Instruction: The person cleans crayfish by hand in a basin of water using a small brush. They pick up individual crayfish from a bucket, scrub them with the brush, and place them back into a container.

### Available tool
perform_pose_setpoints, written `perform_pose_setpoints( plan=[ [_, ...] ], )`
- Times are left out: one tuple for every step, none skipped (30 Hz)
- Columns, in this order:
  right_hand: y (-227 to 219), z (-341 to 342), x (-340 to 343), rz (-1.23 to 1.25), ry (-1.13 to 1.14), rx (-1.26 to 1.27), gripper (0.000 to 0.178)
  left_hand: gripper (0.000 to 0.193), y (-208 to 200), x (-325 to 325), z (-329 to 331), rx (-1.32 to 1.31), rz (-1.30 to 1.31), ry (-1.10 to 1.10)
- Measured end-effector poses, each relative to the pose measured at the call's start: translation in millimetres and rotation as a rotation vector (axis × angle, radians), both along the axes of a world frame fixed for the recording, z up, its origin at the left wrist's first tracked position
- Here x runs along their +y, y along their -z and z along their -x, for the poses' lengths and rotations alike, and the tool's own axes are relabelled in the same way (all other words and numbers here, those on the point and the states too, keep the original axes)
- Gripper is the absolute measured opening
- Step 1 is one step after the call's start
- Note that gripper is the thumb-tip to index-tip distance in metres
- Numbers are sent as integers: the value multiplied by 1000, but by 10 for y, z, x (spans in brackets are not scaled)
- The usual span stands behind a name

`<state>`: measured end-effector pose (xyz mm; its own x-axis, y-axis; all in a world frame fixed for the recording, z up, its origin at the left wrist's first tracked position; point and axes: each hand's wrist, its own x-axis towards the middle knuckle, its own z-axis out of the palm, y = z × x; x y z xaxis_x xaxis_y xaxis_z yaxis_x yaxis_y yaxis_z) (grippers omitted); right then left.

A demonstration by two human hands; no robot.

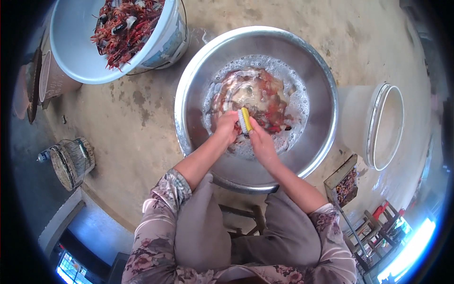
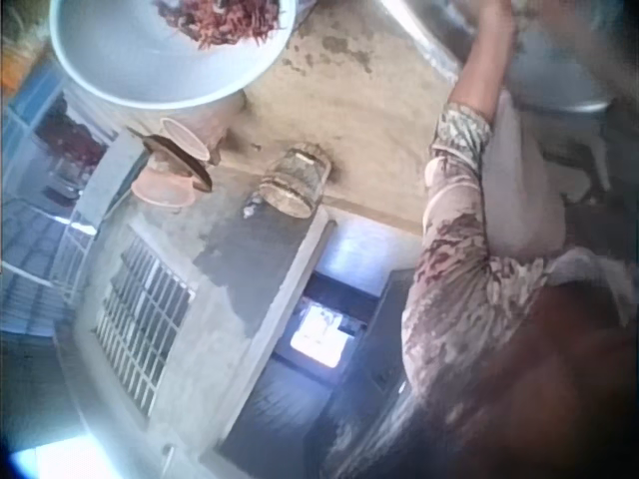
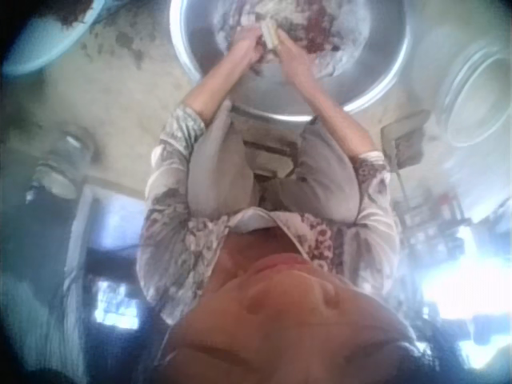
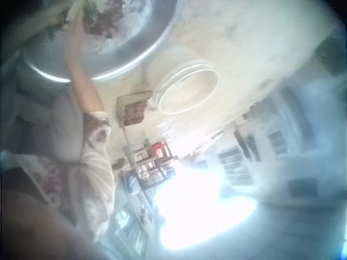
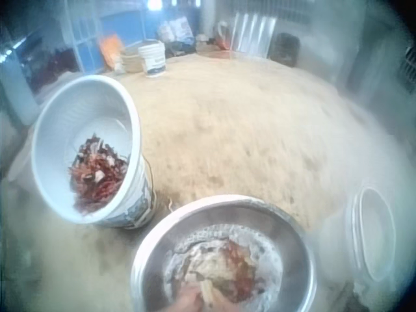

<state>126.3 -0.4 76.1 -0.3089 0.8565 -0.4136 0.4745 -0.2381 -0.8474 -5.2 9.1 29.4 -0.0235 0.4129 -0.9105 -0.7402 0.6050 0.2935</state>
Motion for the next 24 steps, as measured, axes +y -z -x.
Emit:
perform_pose_setpoints(
  plan=[
    [12, 23, 32, 72, 19, 30, 40, 10, 34, 33, 18, -2, -29, 30],
    [34, 13, 102, 120, 45, 13, 39, 10, 83, -53, -19, -19, -31, 72],
    [90, 9, 263, 128, 66, -4, 39, 10, 42, -20, -61, -56, -43, 82],
    [61, -8, 250, 142, 84, 0, 39, 9, -2, 8, -116, -94, -56, 92],
    [30, 55, 257, 153, 88, 25, 39, 7, 68, -13, -62, -94, -86, 33],
    [3, 57, 272, 162, 100, 42, 39, 7, 27, 53, -17, -85, -102, 30],
    [-30, 51, 82, 94, 72, 66, 39, 6, -23, 91, 38, -37, -73, 10],
    [-3, 39, -12, 95, 66, 56, 40, 6, -36, 43, 32, 0, -28, -11],
    [28, 37, -73, 87, 59, 49, 40, 6, -21, 7, 15, -6, -8, 12],
    [90, 39, -49, 60, 46, 45, 40, 6, 8, 37, 21, -6, -6, 7],
    [188, 10, 48, 51, 46, 45, 40, 6, 55, -29, -8, -38, -24, 44],
    [213, 31, 201, 72, 37, 45, 40, 6, 65, 18, 14, -52, -73, 75],
    [237, 10, 269, 109, 36, 35, 40, 6, 52, 0, 9, -51, -73, 79],
    [264, -24, 391, 136, 36, 28, 39, 6, 4, 24, 1, -73, -47, 62],
    [266, -86, 466, 32, 45, -89, 39, 5, -43, 48, -10, -96, -21, 44],
    [275, -141, 540, -72, 57, -208, 38, 5, -80, 102, -7, -121, 5, 28],
    [338, -174, 530, -94, 122, -300, 38, 7, -55, 99, 3, -102, -6, -20],
    [382, -237, 515, -93, 123, -303, 38, 7, -27, 98, 25, -106, -4, -18],
    [418, -312, 499, -48, 142, -260, 38, 9, 2, 100, 52, -139, 40, -14],
    [472, -383, 456, 0, 163, -218, 38, 10, 19, 106, 66, -174, 88, -8],
    [273, -222, 385, 205, 128, -116, 38, 12, 122, 32, 172, -185, 84, -20],
    [73, -73, 291, 416, 98, -40, 38, 12, 215, -59, 235, -165, 95, -39],
    [64, -18, 143, 271, 45, -8, 38, 10, 284, -37, 168, -93, 82, -64],
    [64, -26, 30, 135, 11, 2, 38, 9, 216, 18, 19, -45, 79, -71]
  ],
)
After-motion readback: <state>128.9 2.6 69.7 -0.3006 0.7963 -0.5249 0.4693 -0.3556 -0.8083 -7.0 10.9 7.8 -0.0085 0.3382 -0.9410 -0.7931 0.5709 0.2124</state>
